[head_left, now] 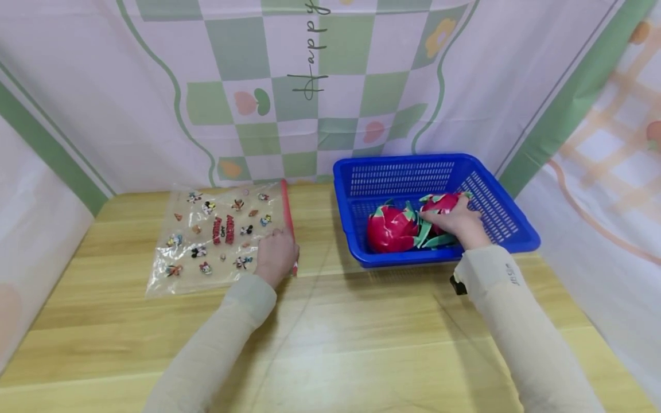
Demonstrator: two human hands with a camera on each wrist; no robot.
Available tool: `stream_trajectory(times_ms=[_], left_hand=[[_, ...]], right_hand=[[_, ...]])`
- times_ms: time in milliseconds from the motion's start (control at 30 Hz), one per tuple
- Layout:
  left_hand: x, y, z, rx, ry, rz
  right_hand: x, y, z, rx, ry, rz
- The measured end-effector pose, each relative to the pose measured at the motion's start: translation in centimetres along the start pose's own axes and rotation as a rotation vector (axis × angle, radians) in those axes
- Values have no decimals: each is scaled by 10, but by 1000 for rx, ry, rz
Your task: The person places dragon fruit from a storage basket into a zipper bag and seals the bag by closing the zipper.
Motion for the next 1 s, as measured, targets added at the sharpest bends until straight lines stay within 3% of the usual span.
stream_trajectory(times_ms=[167, 400, 533, 800, 1000], left_hand=[[-1, -2, 0, 49, -33, 1], [-4, -2, -4, -73, -12, 57], [-7, 4, -5, -70, -19, 90], [-20, 18, -10, -9, -64, 224], [-24, 18, -15, 69, -80, 323]], right_hand=[[0, -1, 1, 20, -9, 34], [-1, -4, 2, 32, -71, -5], [0, -4, 3, 29, -76, -17], [0, -4, 4, 3, -64, -55], [-2, -4, 4, 12, -56, -62]])
Point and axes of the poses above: each hand's wrist, its own x-axis towards the middle knuckle, its own y-axis out of the back of the hand, z = x × y, the point moved 4 cm from there along x, towards the middle knuckle
